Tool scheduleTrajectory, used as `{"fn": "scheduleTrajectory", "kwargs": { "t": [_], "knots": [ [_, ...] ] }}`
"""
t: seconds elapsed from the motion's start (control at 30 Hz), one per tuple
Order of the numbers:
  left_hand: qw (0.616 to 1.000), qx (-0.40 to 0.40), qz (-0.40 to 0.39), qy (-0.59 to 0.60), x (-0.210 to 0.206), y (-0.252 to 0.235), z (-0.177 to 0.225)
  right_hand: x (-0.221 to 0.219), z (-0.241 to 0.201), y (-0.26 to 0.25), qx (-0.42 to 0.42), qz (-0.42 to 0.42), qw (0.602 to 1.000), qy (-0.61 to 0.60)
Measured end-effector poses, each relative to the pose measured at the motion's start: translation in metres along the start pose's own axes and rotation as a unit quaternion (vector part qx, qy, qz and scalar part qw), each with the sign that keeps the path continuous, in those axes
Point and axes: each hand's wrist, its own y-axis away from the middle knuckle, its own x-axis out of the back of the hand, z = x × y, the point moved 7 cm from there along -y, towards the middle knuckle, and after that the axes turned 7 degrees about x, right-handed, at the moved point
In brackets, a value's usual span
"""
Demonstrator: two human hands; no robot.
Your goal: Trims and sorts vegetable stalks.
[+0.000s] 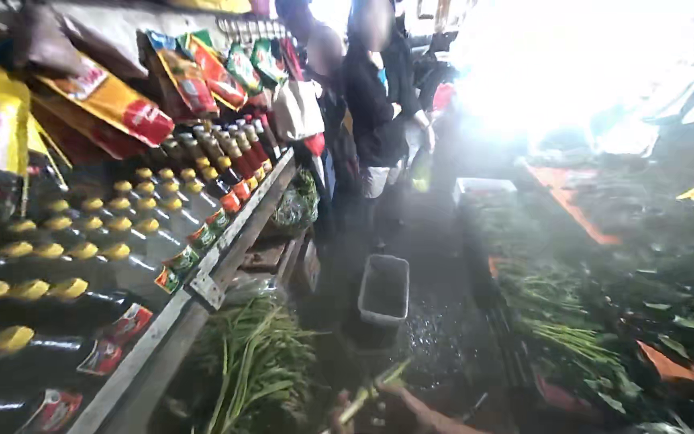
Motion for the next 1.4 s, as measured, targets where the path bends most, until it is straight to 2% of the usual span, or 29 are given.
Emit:
{"fn": "scheduleTrajectory", "kwargs": {
  "t": [0.1, 0.2, 0.3, 0.47, 0.6, 0.67, 0.73, 0.77, 0.8, 0.9, 0.93, 1.0, 1.1, 1.23, 1.27, 1.33, 1.37, 1.4],
  "knots": [
    [0.981, 0.006, -0.065, -0.180, -0.077, 0.022, -0.034, 0.041, -0.023, 0.037, 0.017, 0.059, 0.996, 0.062],
    [0.947, -0.025, -0.180, -0.263, -0.142, 0.043, -0.065, 0.080, -0.058, 0.086, 0.039, 0.140, 0.979, 0.141],
    [0.926, -0.071, -0.249, -0.276, -0.190, 0.055, -0.089, 0.101, -0.107, 0.144, 0.134, 0.176, 0.950, 0.220],
    [0.910, -0.079, -0.321, -0.252, -0.264, 0.087, -0.096, 0.116, -0.179, 0.256, 0.268, 0.207, 0.898, 0.281],
    [0.853, -0.107, -0.421, -0.290, -0.319, 0.132, -0.111, 0.124, -0.215, 0.340, 0.340, 0.219, 0.858, 0.318],
    [0.823, -0.113, -0.459, -0.315, -0.340, 0.166, -0.132, 0.127, -0.225, 0.374, 0.400, 0.235, 0.805, 0.370],
    [0.804, -0.125, -0.482, -0.325, -0.359, 0.201, -0.155, 0.125, -0.232, 0.400, 0.478, 0.234, 0.723, 0.441],
    [0.800, -0.136, -0.484, -0.329, -0.366, 0.216, -0.165, 0.124, -0.235, 0.410, 0.518, 0.233, 0.695, 0.442],
    [0.799, -0.145, -0.476, -0.337, -0.372, 0.228, -0.174, 0.124, -0.236, 0.418, 0.549, 0.224, 0.695, 0.407],
    [0.814, -0.134, -0.445, -0.348, -0.380, 0.250, -0.206, 0.125, -0.242, 0.444, 0.587, 0.186, 0.752, 0.234],
    [0.822, -0.127, -0.437, -0.343, -0.380, 0.252, -0.213, 0.125, -0.246, 0.455, 0.597, 0.183, 0.749, 0.222],
    [0.839, -0.102, -0.420, -0.331, -0.384, 0.248, -0.216, 0.121, -0.260, 0.480, 0.616, 0.204, 0.707, 0.282],
    [0.858, -0.086, -0.396, -0.316, -0.378, 0.226, -0.200, 0.134, -0.275, 0.512, 0.554, 0.239, 0.668, 0.436],
    [0.923, -0.013, -0.269, -0.276, -0.377, 0.206, -0.158, 0.206, -0.264, 0.548, 0.348, 0.360, 0.581, 0.641],
    [0.943, -0.004, -0.230, -0.242, -0.374, 0.200, -0.145, 0.221, -0.259, 0.558, 0.287, 0.396, 0.581, 0.651],
    [0.968, 0.013, -0.169, -0.186, -0.368, 0.195, -0.123, 0.240, -0.252, 0.579, 0.186, 0.442, 0.626, 0.615],
    [0.973, 0.021, -0.152, -0.171, -0.368, 0.196, -0.116, 0.256, -0.250, 0.585, 0.162, 0.448, 0.640, 0.603],
    [0.979, 0.020, -0.140, -0.147, -0.367, 0.190, -0.114, 0.278, -0.247, 0.589, 0.160, 0.451, 0.637, 0.604]
  ]
}}
